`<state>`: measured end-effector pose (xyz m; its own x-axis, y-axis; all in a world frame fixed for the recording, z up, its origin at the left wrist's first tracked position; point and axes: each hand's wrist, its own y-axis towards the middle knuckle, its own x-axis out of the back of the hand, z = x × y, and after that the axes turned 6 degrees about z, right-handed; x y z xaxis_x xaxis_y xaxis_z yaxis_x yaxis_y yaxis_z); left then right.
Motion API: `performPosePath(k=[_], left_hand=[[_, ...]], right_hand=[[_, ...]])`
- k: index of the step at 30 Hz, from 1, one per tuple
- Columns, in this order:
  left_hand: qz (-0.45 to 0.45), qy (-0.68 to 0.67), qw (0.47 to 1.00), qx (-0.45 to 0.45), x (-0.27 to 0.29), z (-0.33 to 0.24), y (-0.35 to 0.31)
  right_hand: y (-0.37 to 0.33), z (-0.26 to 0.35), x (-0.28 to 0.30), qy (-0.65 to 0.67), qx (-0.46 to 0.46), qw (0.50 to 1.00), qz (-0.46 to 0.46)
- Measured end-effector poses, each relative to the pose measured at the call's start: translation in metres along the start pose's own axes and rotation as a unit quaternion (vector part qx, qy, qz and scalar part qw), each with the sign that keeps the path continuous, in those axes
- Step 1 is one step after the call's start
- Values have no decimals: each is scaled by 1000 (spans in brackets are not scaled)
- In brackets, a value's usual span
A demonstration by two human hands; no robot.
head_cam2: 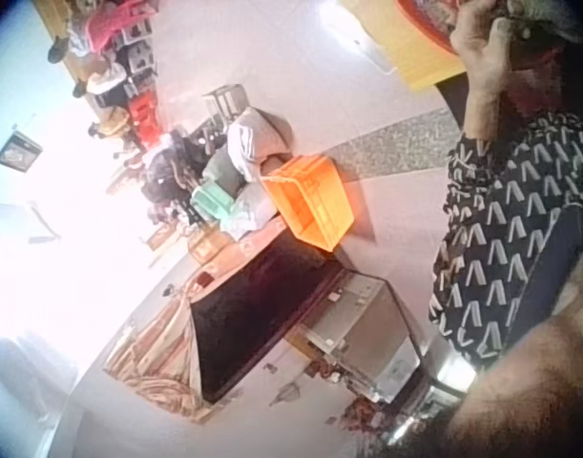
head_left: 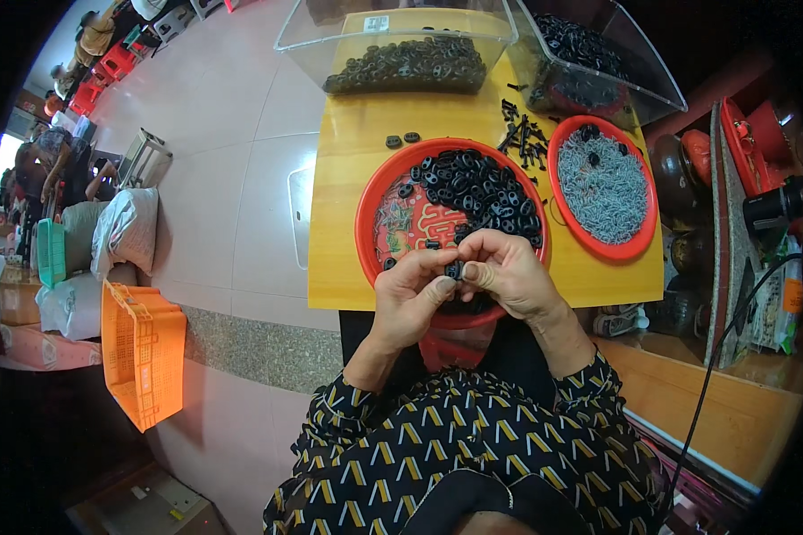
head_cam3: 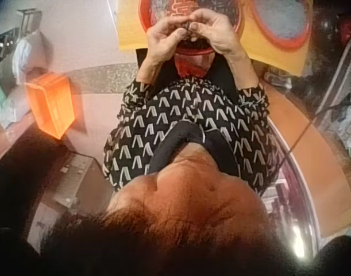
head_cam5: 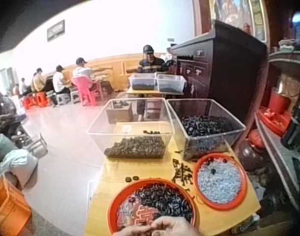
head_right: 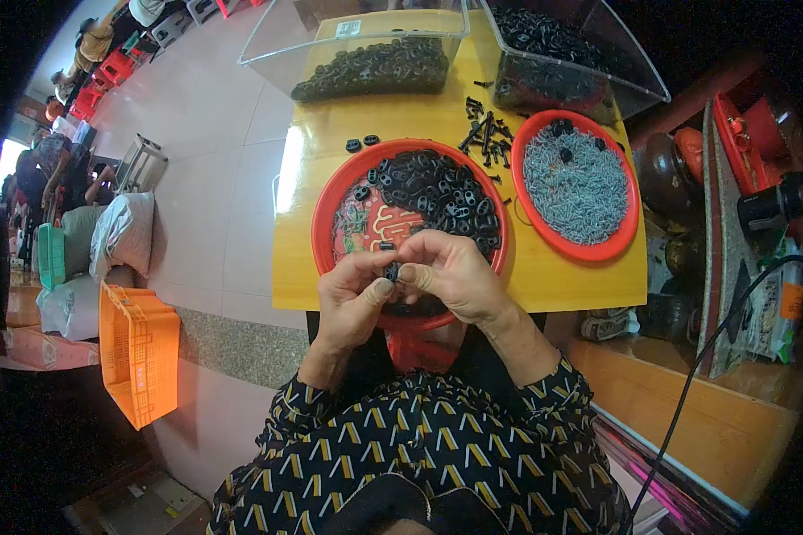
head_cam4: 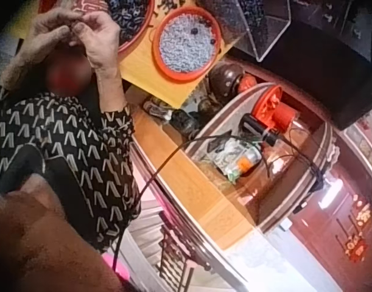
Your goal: The person sits at a table and repeatedly picks up small black plastic buckle halves and metal pins from a red tray. They insert the pins into the buckle halves by hand and place the assembled units into a clear plastic container.
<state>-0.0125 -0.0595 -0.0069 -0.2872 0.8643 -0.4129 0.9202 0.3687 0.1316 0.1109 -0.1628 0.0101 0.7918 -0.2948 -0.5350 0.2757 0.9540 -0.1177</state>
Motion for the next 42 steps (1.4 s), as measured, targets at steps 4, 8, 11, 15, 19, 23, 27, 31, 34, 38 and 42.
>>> performPosePath(k=[4, 8, 11, 15, 19, 23, 27, 31, 34, 38, 42], left_hand=[[-8, 11, 1000, -1, 6, 0, -1], [-15, 24, 1000, -1, 6, -2, -2], [-10, 50, 999, 9, 4, -4, -5], [22, 81, 997, 3, -3, -5, -8], [-6, 230, 973, 7, 14, -14, -12], [-44, 492, 864, -98, 33, -28, 8], [-49, 611, 773, -162, 44, -24, 35], [-17, 712, 693, -112, 51, -15, 52], [18, 748, 658, -81, 49, -13, 56], [38, 764, 640, -71, 44, -15, 60], [26, 738, 668, -93, 48, -14, 58]], right_hand=[[-5, 9, 2, 14, -29, 999, -30], [-6, 14, -2, -33, -31, 998, -48], [-5, 14, -11, -94, -39, 994, -46], [-5, 12, -11, -169, -79, 981, -44], [4, 53, -1, -189, -59, 976, -87], [38, 141, 63, -156, 232, 951, -129], [43, 164, 65, -152, 235, 938, -206], [34, 107, 38, -311, 112, 926, -183], [24, 78, 32, -423, 39, 893, -147], [19, 55, 28, -622, 109, 772, -73], [25, 33, 22, -718, 127, 684, -22]])
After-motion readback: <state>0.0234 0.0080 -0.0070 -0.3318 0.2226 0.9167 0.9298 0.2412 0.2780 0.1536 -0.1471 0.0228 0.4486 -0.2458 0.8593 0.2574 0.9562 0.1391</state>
